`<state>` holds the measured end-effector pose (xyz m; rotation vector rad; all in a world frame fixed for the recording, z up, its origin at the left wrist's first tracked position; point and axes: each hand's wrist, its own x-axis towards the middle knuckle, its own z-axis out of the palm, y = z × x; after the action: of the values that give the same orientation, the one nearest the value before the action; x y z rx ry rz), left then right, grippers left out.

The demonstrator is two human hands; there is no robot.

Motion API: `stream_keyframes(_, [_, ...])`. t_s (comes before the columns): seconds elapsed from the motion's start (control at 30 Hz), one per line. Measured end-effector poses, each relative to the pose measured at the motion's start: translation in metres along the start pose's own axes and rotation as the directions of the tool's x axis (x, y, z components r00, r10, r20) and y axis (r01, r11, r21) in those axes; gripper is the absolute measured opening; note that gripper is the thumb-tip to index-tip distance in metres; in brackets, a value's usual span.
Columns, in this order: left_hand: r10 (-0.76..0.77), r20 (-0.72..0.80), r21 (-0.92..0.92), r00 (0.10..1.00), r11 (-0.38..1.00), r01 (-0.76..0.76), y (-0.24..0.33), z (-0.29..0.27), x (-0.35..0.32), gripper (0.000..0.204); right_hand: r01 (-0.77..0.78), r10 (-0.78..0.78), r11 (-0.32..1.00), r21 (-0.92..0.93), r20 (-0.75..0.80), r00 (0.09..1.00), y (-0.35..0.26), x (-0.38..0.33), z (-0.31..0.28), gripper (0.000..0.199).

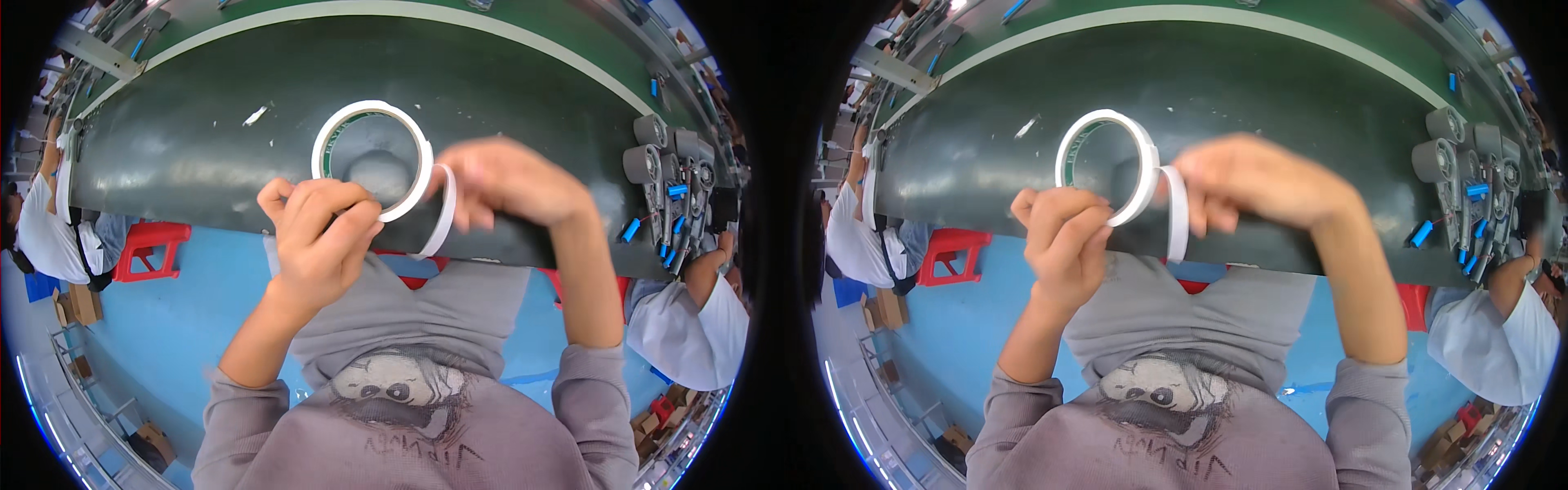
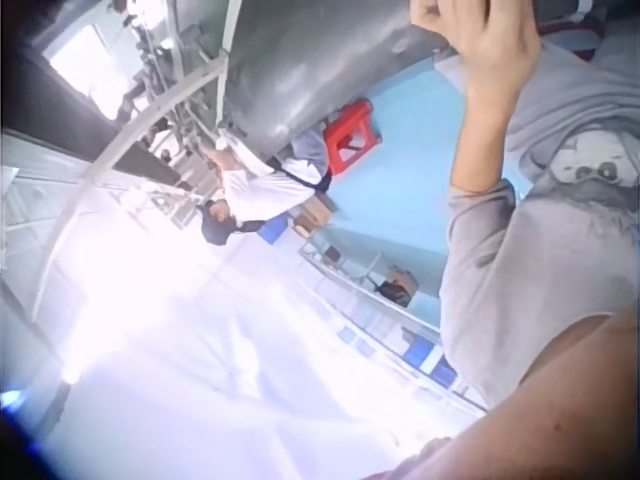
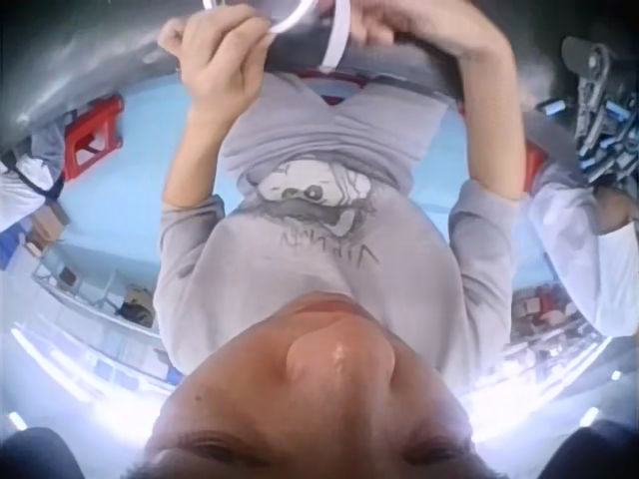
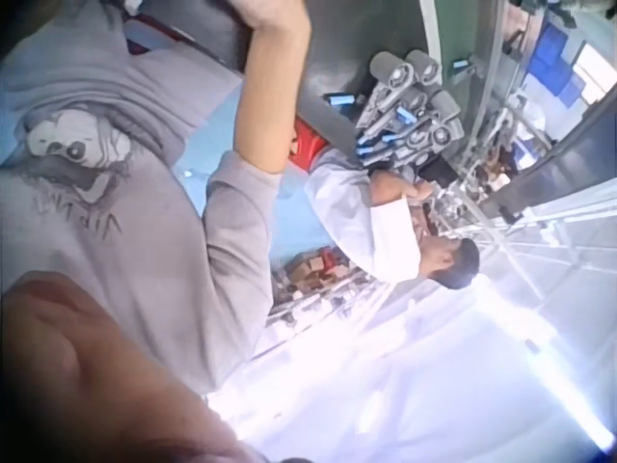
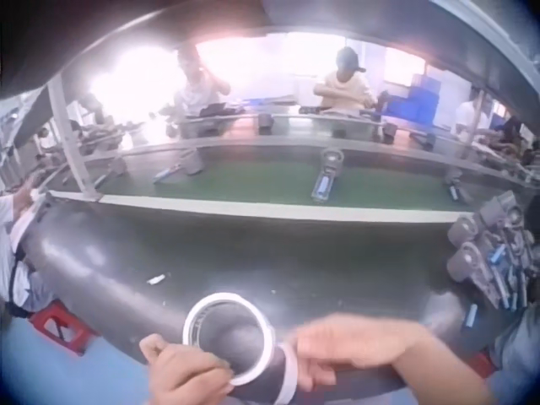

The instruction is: Applying tape to small blue components and assembling them into grey plastic housings on a production line.

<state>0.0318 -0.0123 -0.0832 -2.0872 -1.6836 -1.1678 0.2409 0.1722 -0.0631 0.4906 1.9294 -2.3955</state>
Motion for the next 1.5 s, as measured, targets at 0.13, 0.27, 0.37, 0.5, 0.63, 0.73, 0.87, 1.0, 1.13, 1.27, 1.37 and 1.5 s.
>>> stream_keyframes(0.13, [0.031, -0.015, -0.054, 0.999, 0.998, -0.032, 0.001, 0.011, 0.017, 0.017, 0.047, -0.066, 0.993, 0.106, 0.186, 0.980, 0.008, -0.018, 0.023, 0.036])
stream_keyframes(0.27, [-0.205, -0.094, -0.097, 0.974, 0.976, 0.196, -0.005, 0.014, 0.018, 0.009, 0.012, 0.114, 0.930, -0.367, 0.322, 0.940, -0.001, -0.026, 0.052, 0.028])
stream_keyframes(0.37, [-0.215, -0.050, -0.027, 0.975, 0.976, 0.214, -0.007, 0.007, 0.013, 0.006, 0.059, 0.150, 0.800, -0.598, 0.294, 0.944, -0.008, -0.038, 0.053, 0.024])
stream_keyframes(0.5, [-0.295, 0.111, 0.020, 0.949, 0.955, 0.294, -0.012, 0.005, 0.002, 0.008, -0.170, 0.159, 0.893, -0.417, -0.061, 0.985, -0.051, -0.065, 0.002, 0.019])
stream_keyframes(0.63, [-0.341, 0.102, -0.068, 0.935, 0.935, 0.349, -0.017, 0.013, 0.007, 0.012, -0.324, 0.153, 0.882, -0.342, -0.441, 0.884, -0.059, -0.084, -0.001, 0.015])
stream_keyframes(0.73, [-0.285, 0.076, -0.195, 0.955, 0.935, 0.295, -0.022, 0.022, 0.004, 0.010, -0.146, 0.048, 0.848, -0.510, -0.200, 0.979, -0.036, -0.093, 0.015, 0.011])
stream_keyframes(0.87, [-0.354, 0.073, -0.295, 0.932, 0.885, 0.360, -0.018, 0.019, 0.005, 0.010, -0.126, 0.156, 0.954, -0.270, 0.090, 0.984, 0.026, -0.093, 0.046, 0.016])
stream_keyframes(1.0, [-0.383, 0.107, -0.402, 0.917, 0.827, 0.392, -0.022, 0.011, 0.004, 0.022, -0.468, 0.150, 0.562, -0.682, -0.472, 0.869, 0.133, -0.093, 0.077, 0.026])
stream_keyframes(1.13, [-0.424, 0.105, -0.516, 0.900, 0.750, 0.413, -0.017, 0.006, -0.006, 0.031, -0.520, -0.170, 0.336, -0.785, -0.593, 0.787, 0.211, -0.099, 0.062, 0.028])
stream_keyframes(1.27, [-0.384, 0.153, -0.451, 0.911, 0.793, 0.410, -0.006, -0.001, -0.011, 0.040, -0.475, -0.171, 0.331, -0.815, -0.547, 0.820, 0.236, -0.098, 0.050, 0.033])
stream_keyframes(1.37, [-0.229, 0.147, -0.226, 0.962, 0.939, 0.258, -0.002, -0.005, -0.016, 0.046, -0.400, -0.209, 0.361, -0.842, -0.492, 0.845, 0.228, -0.084, 0.055, 0.036])
stream_keyframes(1.5, [-0.115, 0.153, -0.040, 0.982, 0.992, 0.122, 0.004, -0.008, -0.027, 0.052, -0.305, 0.020, 0.438, -0.845, -0.331, 0.944, 0.200, -0.071, 0.070, 0.031])
